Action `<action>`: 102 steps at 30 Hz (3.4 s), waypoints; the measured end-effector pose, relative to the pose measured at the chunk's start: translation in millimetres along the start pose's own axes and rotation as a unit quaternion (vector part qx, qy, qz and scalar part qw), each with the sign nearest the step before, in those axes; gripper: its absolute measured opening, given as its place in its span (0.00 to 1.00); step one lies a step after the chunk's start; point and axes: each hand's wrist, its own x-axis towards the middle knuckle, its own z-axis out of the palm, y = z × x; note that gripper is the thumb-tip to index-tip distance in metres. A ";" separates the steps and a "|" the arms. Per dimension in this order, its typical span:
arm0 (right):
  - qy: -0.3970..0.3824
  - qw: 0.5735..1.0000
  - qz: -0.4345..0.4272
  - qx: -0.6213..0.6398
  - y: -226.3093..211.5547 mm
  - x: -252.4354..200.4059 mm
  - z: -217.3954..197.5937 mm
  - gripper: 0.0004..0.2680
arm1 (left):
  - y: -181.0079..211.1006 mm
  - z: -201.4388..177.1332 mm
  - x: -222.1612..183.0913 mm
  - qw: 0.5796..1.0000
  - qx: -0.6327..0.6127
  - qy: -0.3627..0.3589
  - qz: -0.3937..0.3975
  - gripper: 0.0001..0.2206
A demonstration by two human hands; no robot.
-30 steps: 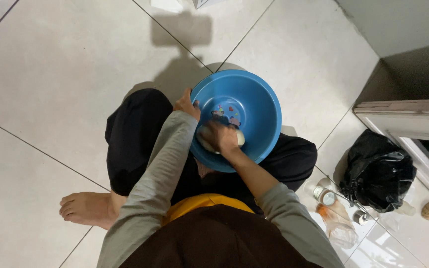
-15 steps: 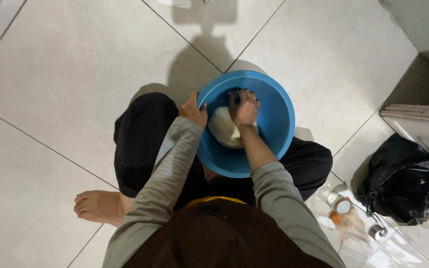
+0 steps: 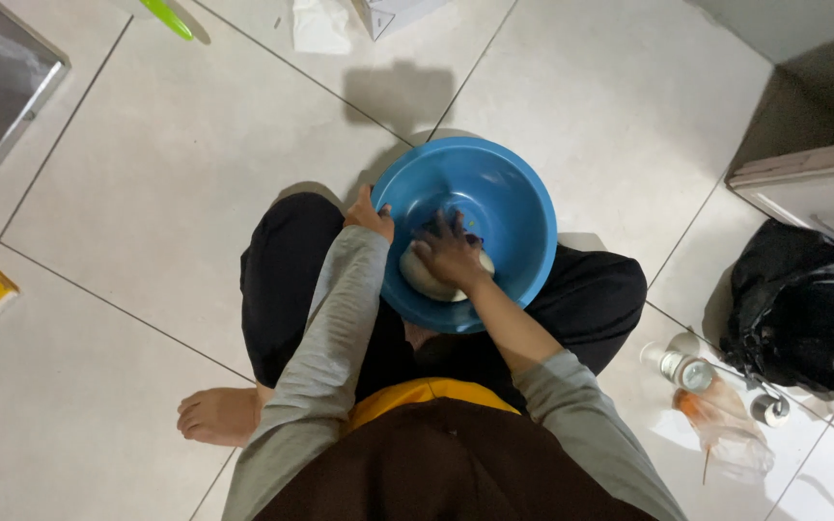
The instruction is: Kneading a ball of dough in a plastic bowl while sitting on the floor.
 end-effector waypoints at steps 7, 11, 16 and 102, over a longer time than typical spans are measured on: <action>-0.022 0.997 -0.060 -0.044 -20.8 -96.1 -15.5 0.20 | 5.9 -6.9 -8.7 1.000 -0.014 0.005 0.011 0.19; 0.056 0.996 -0.061 0.032 -9.9 -127.9 -4.6 0.16 | 3.0 -5.0 -8.7 1.000 -0.010 0.007 0.015 0.19; 0.048 0.995 -0.078 -0.044 -4.7 -96.0 9.8 0.19 | 12.3 -14.0 -16.9 1.000 -0.011 -0.001 0.011 0.20; 0.101 0.980 -0.055 -0.160 8.5 11.2 44.3 0.28 | 3.6 0.4 5.0 0.999 0.020 0.016 0.033 0.19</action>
